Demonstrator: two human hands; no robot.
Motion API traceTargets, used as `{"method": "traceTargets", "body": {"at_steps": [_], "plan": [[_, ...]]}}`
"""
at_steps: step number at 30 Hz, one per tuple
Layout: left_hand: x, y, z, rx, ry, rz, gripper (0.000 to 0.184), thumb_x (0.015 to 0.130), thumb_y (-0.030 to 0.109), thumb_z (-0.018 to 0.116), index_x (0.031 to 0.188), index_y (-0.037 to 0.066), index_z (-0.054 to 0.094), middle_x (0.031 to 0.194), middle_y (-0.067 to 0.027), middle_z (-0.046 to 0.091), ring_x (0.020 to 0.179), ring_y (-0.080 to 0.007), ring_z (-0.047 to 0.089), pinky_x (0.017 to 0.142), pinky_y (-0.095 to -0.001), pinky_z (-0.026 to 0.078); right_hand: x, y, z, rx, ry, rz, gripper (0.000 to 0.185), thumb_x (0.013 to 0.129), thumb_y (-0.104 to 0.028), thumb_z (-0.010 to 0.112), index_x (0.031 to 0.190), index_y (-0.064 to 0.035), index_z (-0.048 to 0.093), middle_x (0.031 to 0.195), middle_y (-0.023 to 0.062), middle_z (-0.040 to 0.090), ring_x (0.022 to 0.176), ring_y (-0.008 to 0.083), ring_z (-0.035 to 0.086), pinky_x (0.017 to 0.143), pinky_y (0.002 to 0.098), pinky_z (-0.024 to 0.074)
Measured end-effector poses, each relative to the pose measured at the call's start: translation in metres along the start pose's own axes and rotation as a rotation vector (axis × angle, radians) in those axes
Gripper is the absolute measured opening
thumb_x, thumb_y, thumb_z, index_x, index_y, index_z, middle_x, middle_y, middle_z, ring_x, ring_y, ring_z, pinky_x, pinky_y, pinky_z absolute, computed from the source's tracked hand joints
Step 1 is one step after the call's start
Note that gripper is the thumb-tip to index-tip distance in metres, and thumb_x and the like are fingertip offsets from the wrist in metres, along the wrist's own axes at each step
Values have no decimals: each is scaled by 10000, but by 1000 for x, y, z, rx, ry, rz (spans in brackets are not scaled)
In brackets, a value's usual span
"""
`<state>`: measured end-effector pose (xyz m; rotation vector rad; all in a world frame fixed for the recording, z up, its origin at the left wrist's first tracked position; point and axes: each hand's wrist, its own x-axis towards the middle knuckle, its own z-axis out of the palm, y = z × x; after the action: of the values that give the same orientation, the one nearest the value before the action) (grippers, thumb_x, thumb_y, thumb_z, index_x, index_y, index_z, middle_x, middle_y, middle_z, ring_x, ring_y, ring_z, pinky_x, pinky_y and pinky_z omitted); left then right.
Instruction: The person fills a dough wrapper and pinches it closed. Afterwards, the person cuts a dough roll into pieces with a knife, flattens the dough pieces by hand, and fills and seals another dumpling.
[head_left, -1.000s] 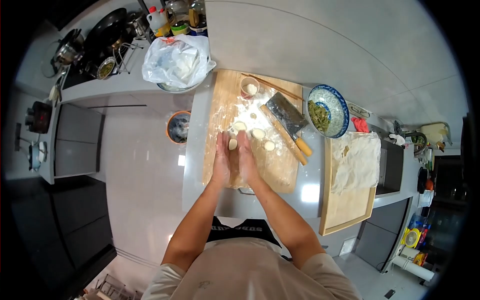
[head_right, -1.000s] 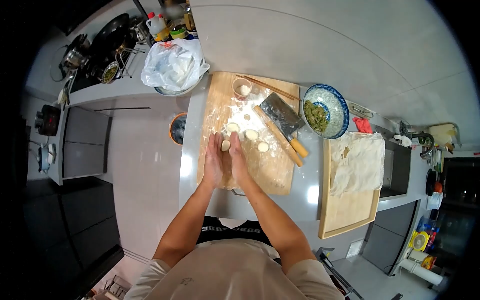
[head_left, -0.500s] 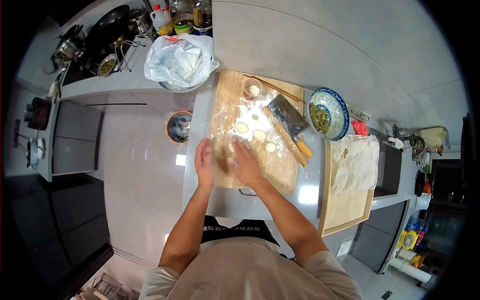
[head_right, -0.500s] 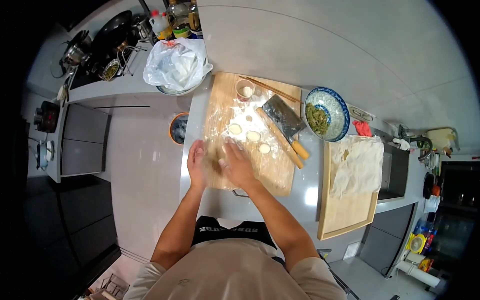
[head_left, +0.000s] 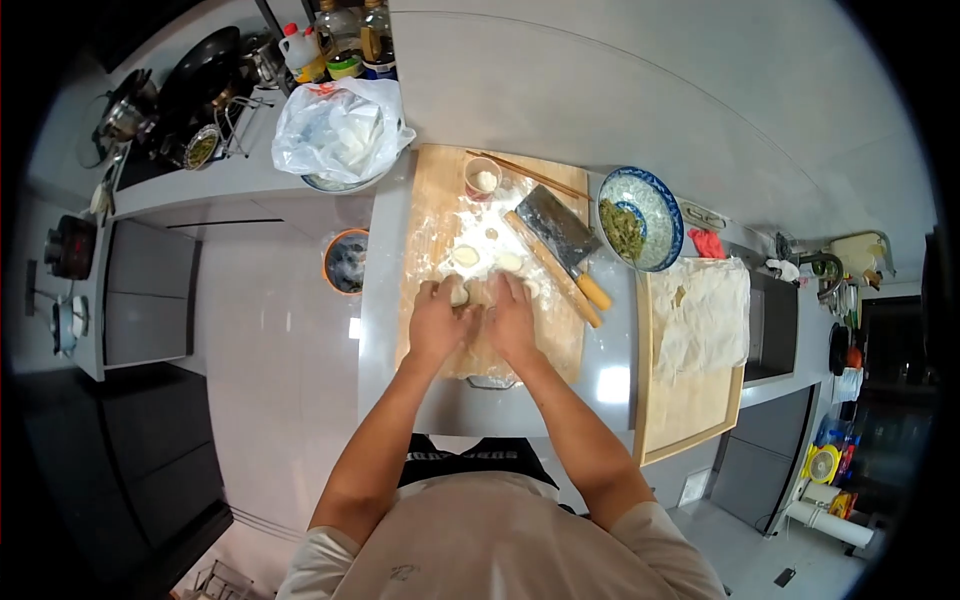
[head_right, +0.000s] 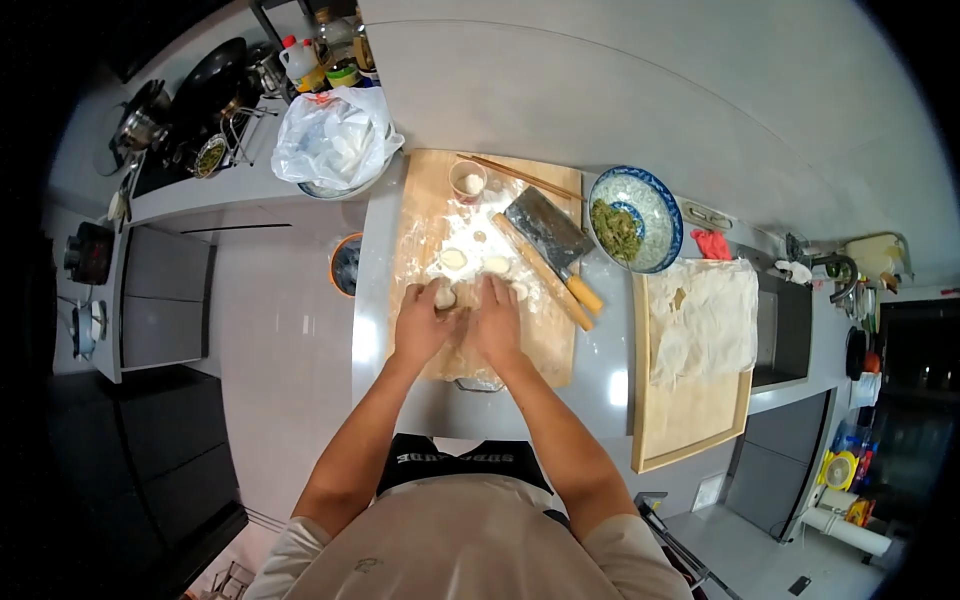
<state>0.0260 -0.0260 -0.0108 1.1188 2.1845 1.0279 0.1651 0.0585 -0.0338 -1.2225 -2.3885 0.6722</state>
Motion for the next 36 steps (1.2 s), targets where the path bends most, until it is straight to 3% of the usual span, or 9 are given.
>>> {"method": "traceTargets", "body": {"at_steps": [3,9,11,14,16,19,26,30,36], "plan": [[8,14,3,255,-22,42,380,866,120,735,1240,51,715,1227,-184,618,1110,-369,662,921,-457,577,13,6,-2,-85,-41,-57,614,885,-10,606,1478,100,491,1511,265,525,1386,422,507,1187,485,391],[-2,-2,-12,-2,-46,-113,380,851,121,748,1227,70,728,1215,-184,626,1123,-367,661,927,-451,583,49,9,13,-212,-132,-192,592,924,-22,536,1506,69,487,1560,230,508,1448,395,480,1176,472,417],[-5,-17,-8,78,26,-8,365,846,66,759,1209,45,739,1192,-185,627,1088,-346,680,823,-386,635,37,5,8,-237,-275,-167,561,920,-22,541,1477,40,547,1552,208,530,1442,387,493,1173,448,429],[-8,-26,-6,141,35,134,353,847,21,747,1200,27,736,1200,-196,626,1074,-352,685,834,-389,642,8,4,-5,-22,-363,-148,493,920,-22,542,1404,15,626,1523,196,561,1442,381,493,1166,439,438],[-14,-25,-8,124,16,115,363,844,8,745,1206,23,732,1208,-198,627,1078,-359,682,844,-388,641,19,2,0,-7,-258,-95,442,918,-23,551,1337,-39,692,1466,170,608,1398,366,527,1148,434,451],[-10,-21,-12,75,12,94,364,845,24,739,1208,41,730,1214,-195,623,1099,-373,663,912,-415,604,50,-13,1,-138,-159,-297,440,903,-21,568,1312,-92,714,1397,124,647,1293,328,580,1117,436,463],[-17,-15,-15,19,-24,61,379,843,8,721,1220,47,712,1230,-198,619,1127,-388,642,971,-431,572,68,11,24,-233,-41,-278,478,896,-5,557,1349,-80,686,1504,92,601,1437,320,502,1163,419,437],[-16,-24,-11,-50,-4,56,398,846,-13,707,1243,27,698,1261,-203,621,1138,-386,641,963,-435,574,28,12,-19,-112,-481,-467,496,882,39,561,1356,-51,671,1489,106,619,1422,310,538,1166,419,450],[-16,-25,3,-64,-69,312,422,859,-61,696,1278,-12,674,1236,-205,652,1035,-338,691,855,-375,595,-19,9,-21,146,-202,-147,331,883,-36,668,1195,-86,767,1294,125,718,1244,338,639,1090,409,504]]}}
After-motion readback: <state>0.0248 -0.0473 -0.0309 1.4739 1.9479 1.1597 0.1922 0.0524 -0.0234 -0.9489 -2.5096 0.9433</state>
